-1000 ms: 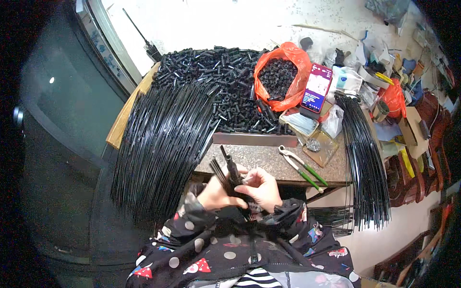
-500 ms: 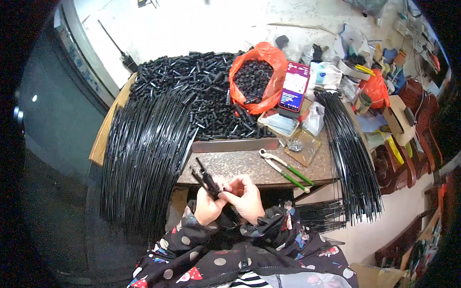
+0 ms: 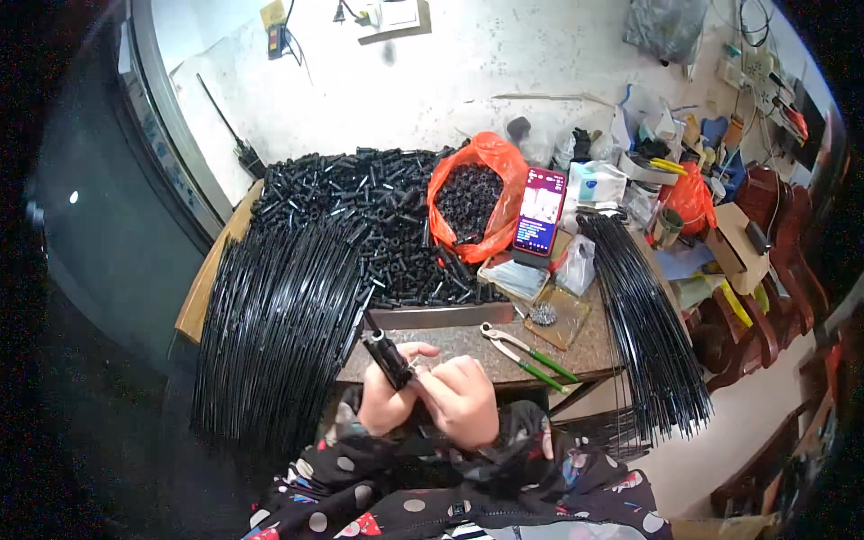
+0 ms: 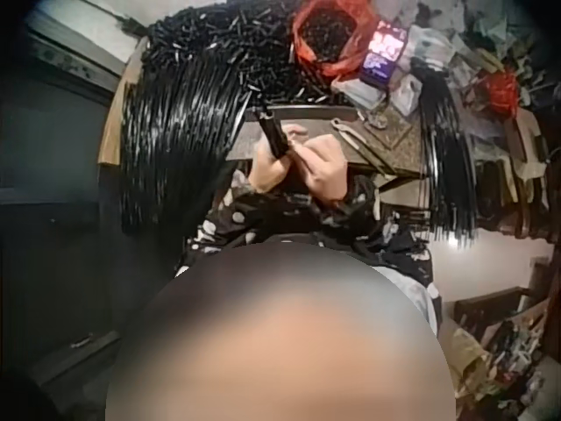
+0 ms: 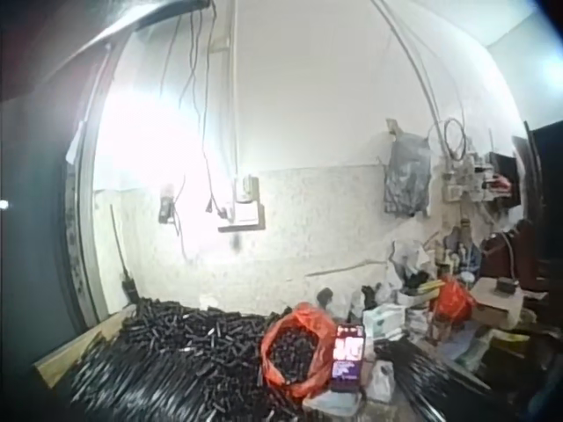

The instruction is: Bundling and securing groups of black rods using a handheld tool at a workbench.

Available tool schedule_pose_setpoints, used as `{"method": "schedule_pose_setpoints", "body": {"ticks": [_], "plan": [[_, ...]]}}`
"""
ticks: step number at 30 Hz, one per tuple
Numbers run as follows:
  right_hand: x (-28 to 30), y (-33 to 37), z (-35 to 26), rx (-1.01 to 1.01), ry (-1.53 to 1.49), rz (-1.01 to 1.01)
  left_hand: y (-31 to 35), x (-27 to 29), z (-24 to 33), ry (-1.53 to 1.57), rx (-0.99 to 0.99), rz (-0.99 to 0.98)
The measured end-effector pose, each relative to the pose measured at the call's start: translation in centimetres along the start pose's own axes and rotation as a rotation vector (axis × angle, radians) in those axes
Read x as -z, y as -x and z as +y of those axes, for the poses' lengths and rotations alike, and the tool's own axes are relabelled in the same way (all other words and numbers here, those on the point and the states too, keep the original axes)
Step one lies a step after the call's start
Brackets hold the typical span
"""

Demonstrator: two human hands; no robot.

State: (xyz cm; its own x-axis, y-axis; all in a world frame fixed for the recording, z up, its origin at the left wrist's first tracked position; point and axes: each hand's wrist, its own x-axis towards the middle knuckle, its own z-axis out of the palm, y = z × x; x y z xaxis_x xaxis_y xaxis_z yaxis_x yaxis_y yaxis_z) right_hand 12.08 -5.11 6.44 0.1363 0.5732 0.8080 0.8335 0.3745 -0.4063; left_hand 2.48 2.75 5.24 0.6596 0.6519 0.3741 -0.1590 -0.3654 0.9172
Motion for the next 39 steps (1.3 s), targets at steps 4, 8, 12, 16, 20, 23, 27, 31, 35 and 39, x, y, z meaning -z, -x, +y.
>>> {"method": "schedule_pose_setpoints", "body": {"ticks": [4,8,12,16,20,23,27,31,35,39], "plan": [[4.5,0.0,-0.1,0.318,-0.122,-0.114,-0.5,0.4,4.2,0.213,-0.115,-0.193],[5.7,3.7,4.8,-0.043,0.182,-0.212,0.8,1.7,2.4,0.193,-0.112,0.081],[5.9,7.5,7.5,-0.338,0.832,-0.502,0.0,0.3,2.2,0.065,-0.109,0.118],[5.6,7.5,7.9,-0.572,0.392,-0.491,-1.3,-0.2,2.7,-0.027,-0.141,-0.03],[6.2,4.9,6.4,-1.391,-1.065,-0.302,-2.2,0.6,2.8,0.051,-0.1,-0.054],[8.1,3.1,3.5,-0.624,-0.603,-0.499,-2.2,1.3,3.1,0.218,-0.152,0.036],[9.3,0.2,0.2,0.096,0.173,-0.368,-2.0,2.0,2.0,0.317,-0.194,0.206],[9.7,-1.2,-0.1,0.226,0.331,-0.377,-1.6,2.1,3.3,0.041,-0.195,0.264],[9.8,-1.4,0.9,0.239,0.227,-0.358,-1.6,1.9,3.9,-0.117,-0.267,0.272],[9.5,-0.3,1.7,-0.605,-0.899,-0.717,-1.7,2.1,4.6,0.136,-0.302,0.203]]}}
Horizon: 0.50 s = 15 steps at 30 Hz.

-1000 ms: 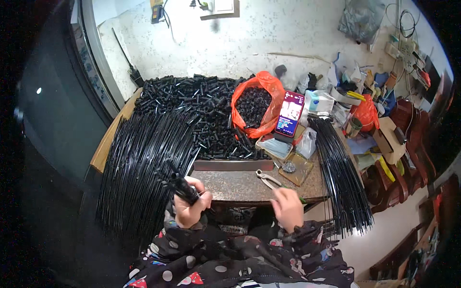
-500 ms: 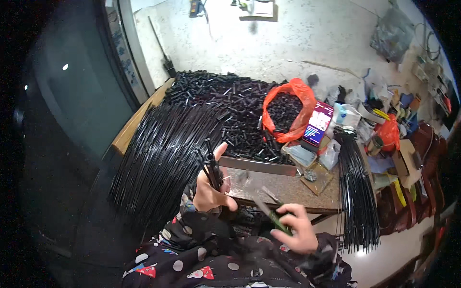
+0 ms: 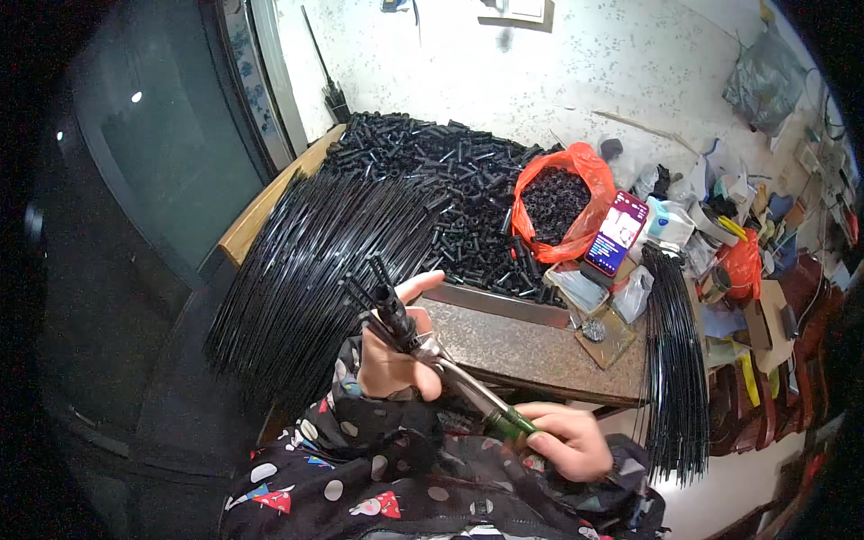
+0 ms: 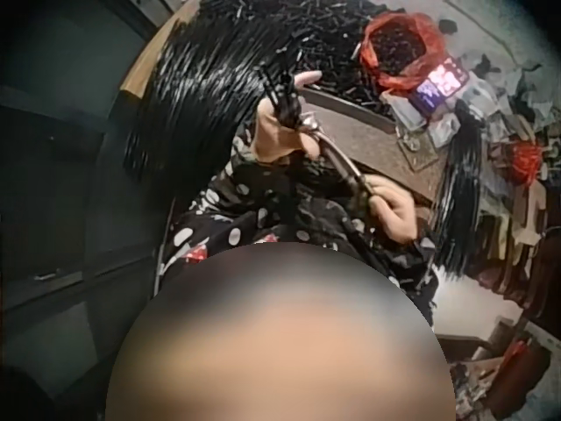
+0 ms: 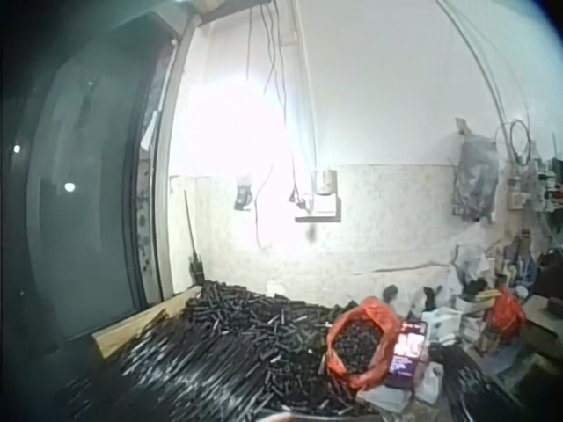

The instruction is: Bundling and securing groups of black rods using a handheld tool at a workbench.

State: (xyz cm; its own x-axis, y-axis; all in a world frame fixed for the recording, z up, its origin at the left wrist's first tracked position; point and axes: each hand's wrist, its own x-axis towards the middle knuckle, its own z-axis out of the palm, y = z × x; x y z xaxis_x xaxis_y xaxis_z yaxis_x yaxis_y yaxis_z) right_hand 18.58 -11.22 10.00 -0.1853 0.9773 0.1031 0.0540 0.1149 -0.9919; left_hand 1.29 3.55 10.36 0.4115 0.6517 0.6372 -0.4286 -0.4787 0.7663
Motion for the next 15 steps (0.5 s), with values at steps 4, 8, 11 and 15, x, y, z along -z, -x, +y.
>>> {"method": "schedule_pose_setpoints", "body": {"ticks": [4,8,11,15], "plan": [[-2.2,1.4,5.2,-0.605,-1.207,-0.186,-0.4,-0.3,-0.2,0.047,0.017,-0.193],[-2.1,-1.8,1.1,-0.193,0.159,-0.19,-0.3,-0.3,0.5,-0.083,0.034,-0.12],[-1.7,-1.8,0.6,0.25,0.886,0.41,-0.3,-0.2,0.5,-0.14,0.014,-0.017],[-1.0,-1.6,-0.7,0.104,0.769,0.014,0.1,0.2,0.5,0.099,0.1,-0.029]]}}
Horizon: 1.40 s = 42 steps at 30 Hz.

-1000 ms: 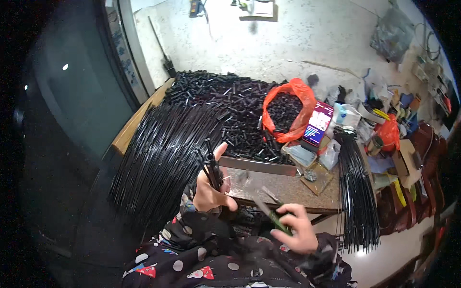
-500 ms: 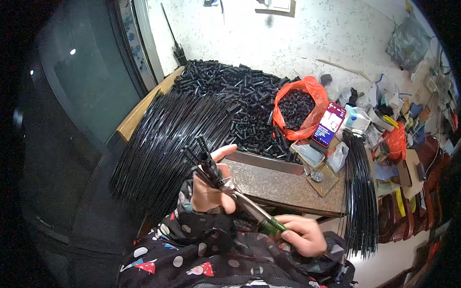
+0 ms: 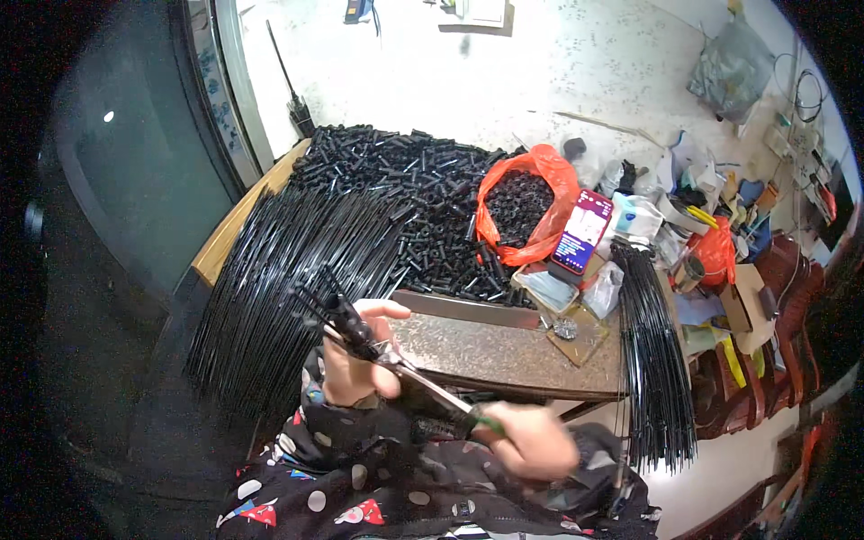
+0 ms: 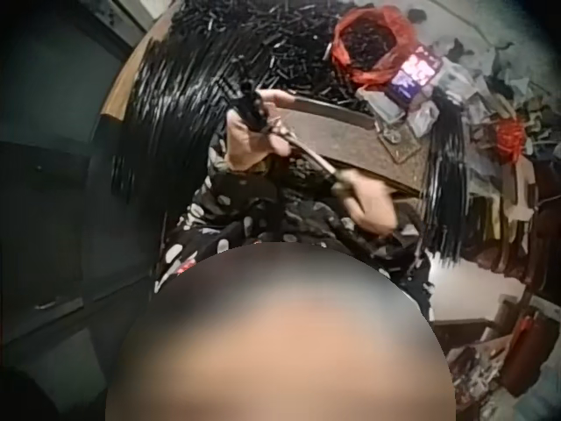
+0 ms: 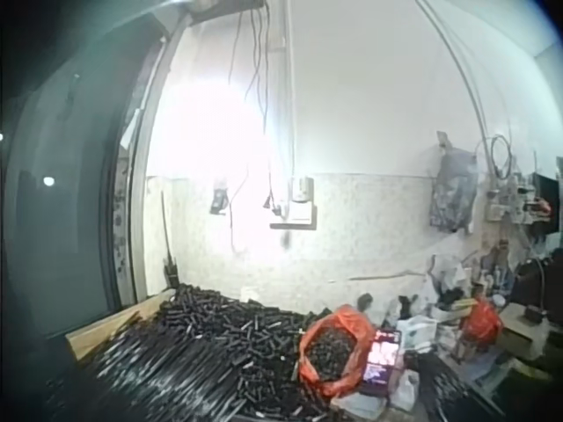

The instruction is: Bundling and securing groups of black rods using a handheld tool at a workbench.

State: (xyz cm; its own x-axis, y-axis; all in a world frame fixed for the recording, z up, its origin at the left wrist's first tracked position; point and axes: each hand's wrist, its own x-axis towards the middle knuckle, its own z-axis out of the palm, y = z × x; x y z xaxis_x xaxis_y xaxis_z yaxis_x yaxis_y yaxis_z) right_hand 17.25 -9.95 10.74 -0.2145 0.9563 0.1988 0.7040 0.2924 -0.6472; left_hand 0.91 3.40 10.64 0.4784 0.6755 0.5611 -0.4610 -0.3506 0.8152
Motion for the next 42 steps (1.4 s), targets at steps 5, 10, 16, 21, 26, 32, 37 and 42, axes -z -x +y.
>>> {"method": "schedule_pose_setpoints", "body": {"ticks": [5,10,16,21,26,32,37,42], "plan": [[-4.6,1.2,2.1,-0.439,-1.269,-0.527,-0.6,-0.1,0.0,0.022,0.142,-0.249],[-2.2,0.5,0.8,-0.094,0.085,0.426,-1.1,-0.6,0.3,-0.219,0.041,-0.093],[-1.3,0.7,0.3,-0.602,-1.083,-0.404,-0.2,0.3,0.6,0.048,0.068,-0.103],[-1.6,-0.7,0.3,-0.429,-0.898,-0.605,-0.7,-0.4,0.7,-0.2,-0.047,-0.194],[-0.8,-0.2,0.6,0.037,0.355,0.489,-1.2,-0.4,0.9,-0.239,0.054,-0.1],[-3.0,1.0,-0.4,-0.309,-0.818,-0.286,-1.2,-0.1,0.6,-0.04,0.055,-0.183],[-0.6,-0.6,-1.8,-0.39,-1.271,-0.448,0.0,-0.3,2.4,-0.26,0.011,-0.128],[-1.7,0.3,0.2,-0.431,-1.235,-0.475,-0.5,-0.6,1.4,-0.207,0.104,-0.099]]}}
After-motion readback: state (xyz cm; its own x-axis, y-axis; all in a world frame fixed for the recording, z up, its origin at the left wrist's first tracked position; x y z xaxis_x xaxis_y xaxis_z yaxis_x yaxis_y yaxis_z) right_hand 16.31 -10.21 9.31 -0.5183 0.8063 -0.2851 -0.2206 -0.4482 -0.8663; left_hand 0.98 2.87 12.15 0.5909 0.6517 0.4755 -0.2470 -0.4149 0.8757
